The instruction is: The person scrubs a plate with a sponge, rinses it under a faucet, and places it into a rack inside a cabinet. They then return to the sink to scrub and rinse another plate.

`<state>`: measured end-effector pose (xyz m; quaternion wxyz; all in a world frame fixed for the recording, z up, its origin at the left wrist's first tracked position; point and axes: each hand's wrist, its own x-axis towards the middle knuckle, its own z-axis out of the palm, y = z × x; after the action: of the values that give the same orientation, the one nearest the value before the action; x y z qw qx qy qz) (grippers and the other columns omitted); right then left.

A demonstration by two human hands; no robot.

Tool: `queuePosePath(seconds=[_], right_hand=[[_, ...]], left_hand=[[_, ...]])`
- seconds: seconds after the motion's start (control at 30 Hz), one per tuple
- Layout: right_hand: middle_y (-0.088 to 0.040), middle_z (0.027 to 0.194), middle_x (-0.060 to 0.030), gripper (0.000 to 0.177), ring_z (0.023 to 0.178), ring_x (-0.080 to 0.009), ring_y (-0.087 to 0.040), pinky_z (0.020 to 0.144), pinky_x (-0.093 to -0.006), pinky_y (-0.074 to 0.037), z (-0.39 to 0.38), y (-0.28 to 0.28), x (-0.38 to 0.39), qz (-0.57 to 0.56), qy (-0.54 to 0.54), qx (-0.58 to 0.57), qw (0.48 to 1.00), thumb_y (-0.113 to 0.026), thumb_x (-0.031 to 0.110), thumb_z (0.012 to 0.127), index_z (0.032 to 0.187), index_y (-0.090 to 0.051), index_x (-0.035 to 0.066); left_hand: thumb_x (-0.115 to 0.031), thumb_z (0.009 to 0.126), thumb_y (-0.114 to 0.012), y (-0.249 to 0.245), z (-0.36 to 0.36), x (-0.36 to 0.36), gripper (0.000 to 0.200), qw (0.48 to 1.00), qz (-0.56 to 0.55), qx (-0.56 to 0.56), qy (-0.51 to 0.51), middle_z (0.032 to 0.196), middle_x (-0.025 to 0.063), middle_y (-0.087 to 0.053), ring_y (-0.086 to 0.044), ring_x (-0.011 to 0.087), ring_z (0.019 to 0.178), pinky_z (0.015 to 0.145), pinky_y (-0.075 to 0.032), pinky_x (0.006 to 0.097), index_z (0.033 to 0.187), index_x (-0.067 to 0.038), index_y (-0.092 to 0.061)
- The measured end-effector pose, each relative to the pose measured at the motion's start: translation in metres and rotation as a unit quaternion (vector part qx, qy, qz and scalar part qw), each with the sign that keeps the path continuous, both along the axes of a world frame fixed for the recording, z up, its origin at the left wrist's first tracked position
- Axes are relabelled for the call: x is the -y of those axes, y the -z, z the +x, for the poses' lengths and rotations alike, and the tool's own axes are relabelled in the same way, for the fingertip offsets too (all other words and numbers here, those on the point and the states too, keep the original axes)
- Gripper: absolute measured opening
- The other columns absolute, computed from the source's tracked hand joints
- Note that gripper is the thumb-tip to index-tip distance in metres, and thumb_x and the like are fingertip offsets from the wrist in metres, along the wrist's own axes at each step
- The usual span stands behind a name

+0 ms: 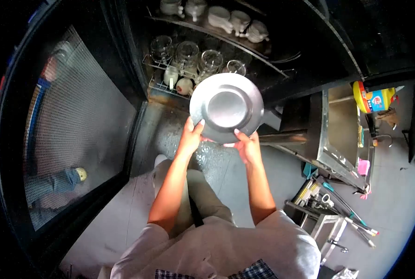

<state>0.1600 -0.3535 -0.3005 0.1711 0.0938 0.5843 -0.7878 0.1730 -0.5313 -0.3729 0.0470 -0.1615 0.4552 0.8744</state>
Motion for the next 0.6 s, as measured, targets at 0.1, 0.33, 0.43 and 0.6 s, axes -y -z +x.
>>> queuePosePath(seconds=[0.1, 0.33, 0.43, 0.6], right_hand=[[-0.059, 0.110, -0.0164, 0.031, 0.090, -0.0312, -0.065, 0.064, -0.0442, -0.059, 0.002, -0.018, 0.004, -0.045, 0.016, 0.035, 0.998, -0.050, 0.000, 0.088, 0.119, -0.049, -0.004], [-0.059, 0.111, -0.0172, 0.031, 0.093, -0.0339, -0.064, 0.066, -0.0465, -0.059, 0.008, -0.052, -0.002, -0.042, 0.018, 0.078, 0.996, -0.049, -0.001, 0.087, 0.118, -0.049, -0.006], [-0.058, 0.110, -0.0178, 0.034, 0.088, -0.0342, -0.065, 0.064, -0.0467, -0.060, -0.001, -0.024, -0.014, -0.038, -0.002, 0.042, 0.998, -0.048, -0.001, 0.087, 0.121, -0.044, -0.004], [-0.059, 0.108, -0.0168, 0.035, 0.089, -0.0307, -0.064, 0.059, -0.0442, -0.060, -0.017, 0.026, -0.026, 0.059, 0.026, -0.038, 0.997, -0.050, 0.005, 0.089, 0.123, -0.044, -0.001]], left_hand=[[-0.029, 0.096, -0.049, -0.020, -0.002, 0.020, 0.041, 0.991, -0.092, 0.077, 0.067, 0.099, 0.0118, -0.061, -0.064, 0.0188, 0.063, 0.059, -0.052, 0.0300, 0.127, -0.005, -0.037], [-0.030, 0.095, -0.042, -0.049, 0.016, 0.081, 0.030, 0.986, -0.103, 0.125, 0.020, 0.091, 0.0125, -0.066, -0.066, 0.0208, 0.074, 0.064, -0.050, 0.0311, 0.118, -0.011, -0.046], [-0.024, 0.095, -0.041, -0.007, -0.009, 0.075, 0.024, 0.988, -0.089, 0.119, -0.036, 0.090, 0.0132, -0.066, -0.066, 0.0212, 0.073, 0.063, -0.051, 0.0308, 0.114, -0.011, -0.049], [-0.023, 0.094, -0.044, 0.029, -0.075, 0.058, 0.025, 0.997, -0.005, 0.006, -0.078, 0.093, 0.0093, -0.065, -0.065, 0.0188, 0.079, 0.062, -0.050, 0.0298, 0.111, -0.007, -0.050]])
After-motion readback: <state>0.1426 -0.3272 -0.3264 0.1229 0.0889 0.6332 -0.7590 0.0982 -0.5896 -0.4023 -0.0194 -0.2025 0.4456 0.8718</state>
